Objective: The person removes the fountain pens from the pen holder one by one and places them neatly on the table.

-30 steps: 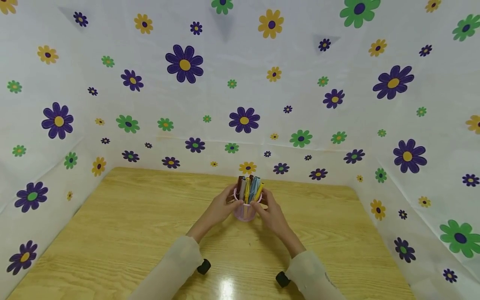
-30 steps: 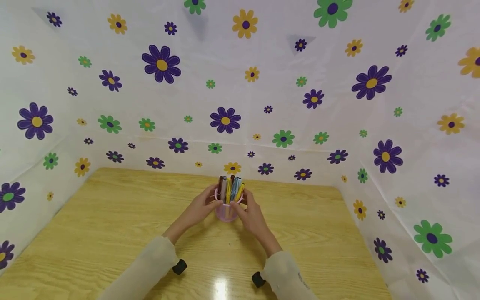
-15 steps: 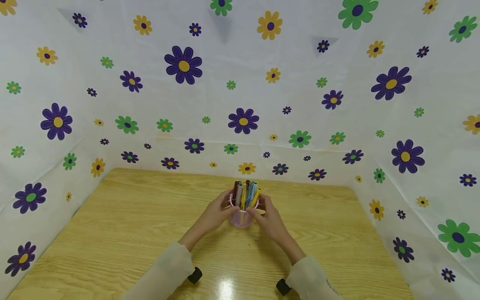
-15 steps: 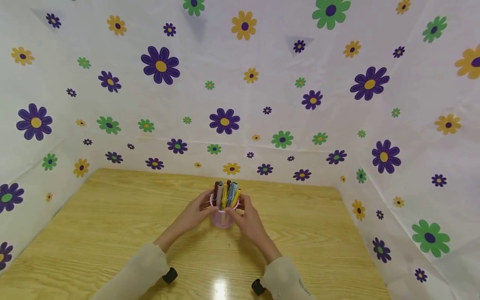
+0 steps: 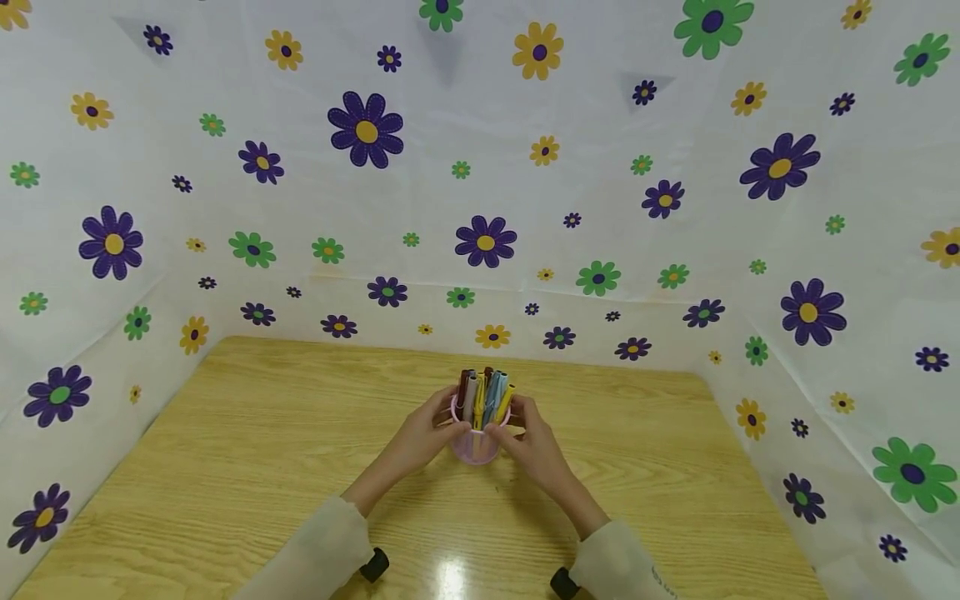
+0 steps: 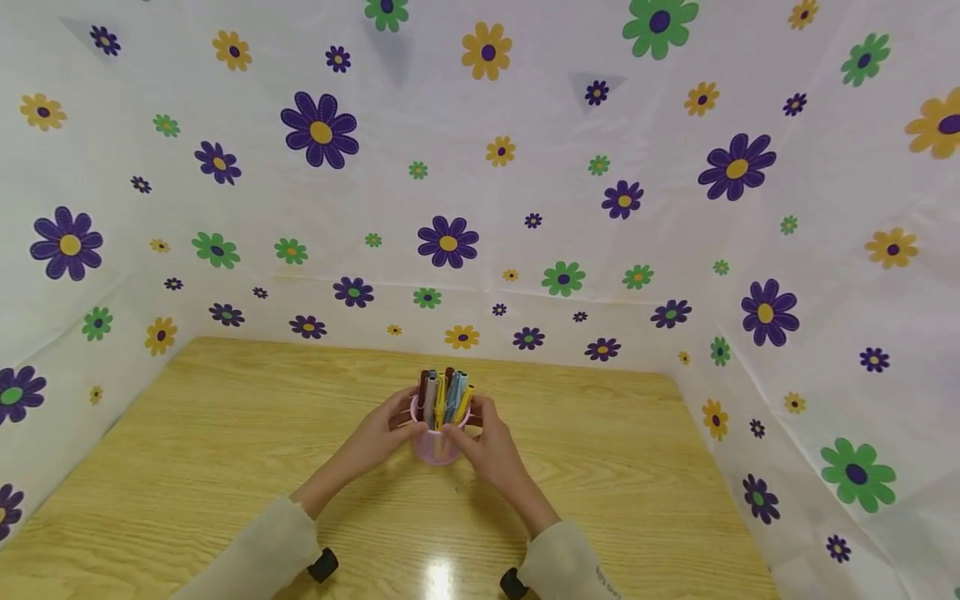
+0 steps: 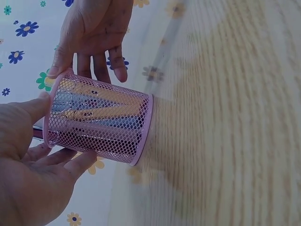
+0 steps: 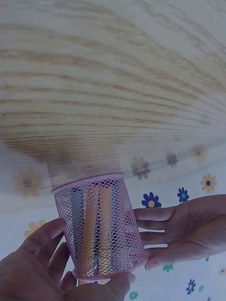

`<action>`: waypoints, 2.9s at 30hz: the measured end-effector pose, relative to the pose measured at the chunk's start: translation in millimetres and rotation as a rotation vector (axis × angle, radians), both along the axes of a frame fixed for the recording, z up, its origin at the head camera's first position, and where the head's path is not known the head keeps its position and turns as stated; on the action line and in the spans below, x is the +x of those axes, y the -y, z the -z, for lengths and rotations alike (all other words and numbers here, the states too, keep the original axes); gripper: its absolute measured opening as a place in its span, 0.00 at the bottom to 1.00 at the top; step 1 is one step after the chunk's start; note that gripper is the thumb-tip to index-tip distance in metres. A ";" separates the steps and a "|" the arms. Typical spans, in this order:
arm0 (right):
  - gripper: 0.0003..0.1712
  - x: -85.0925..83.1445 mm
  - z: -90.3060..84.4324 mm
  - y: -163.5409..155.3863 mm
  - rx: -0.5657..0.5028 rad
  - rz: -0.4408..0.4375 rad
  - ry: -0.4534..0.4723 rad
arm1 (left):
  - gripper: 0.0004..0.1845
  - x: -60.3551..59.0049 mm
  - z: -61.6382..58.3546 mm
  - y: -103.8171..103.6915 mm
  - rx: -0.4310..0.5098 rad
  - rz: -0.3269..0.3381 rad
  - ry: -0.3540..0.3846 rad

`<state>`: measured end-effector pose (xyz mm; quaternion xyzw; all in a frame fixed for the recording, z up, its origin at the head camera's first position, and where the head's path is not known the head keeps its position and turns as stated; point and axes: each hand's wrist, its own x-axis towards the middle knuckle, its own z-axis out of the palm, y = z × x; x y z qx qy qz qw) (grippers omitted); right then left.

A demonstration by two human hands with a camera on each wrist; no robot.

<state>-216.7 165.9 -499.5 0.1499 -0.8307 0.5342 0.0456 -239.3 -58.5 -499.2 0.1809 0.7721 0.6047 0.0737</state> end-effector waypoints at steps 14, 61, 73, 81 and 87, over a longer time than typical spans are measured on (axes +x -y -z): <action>0.30 9.5 -1.9 8.1 0.021 -0.009 0.010 | 0.37 12.5 1.9 11.3 0.013 0.016 0.001; 0.31 33.2 -5.2 41.4 0.000 -0.142 0.026 | 0.40 49.7 -2.0 54.6 0.029 -0.009 0.050; 0.30 35.5 -3.7 50.9 -0.014 -0.145 0.020 | 0.42 53.0 -3.0 65.9 0.021 0.001 0.067; 0.30 37.0 -3.4 59.8 -0.010 -0.149 0.021 | 0.39 56.6 -7.4 75.1 0.002 0.002 0.068; 0.29 37.1 -3.7 63.8 0.009 -0.145 0.006 | 0.40 58.0 -8.8 80.1 -0.001 0.020 0.065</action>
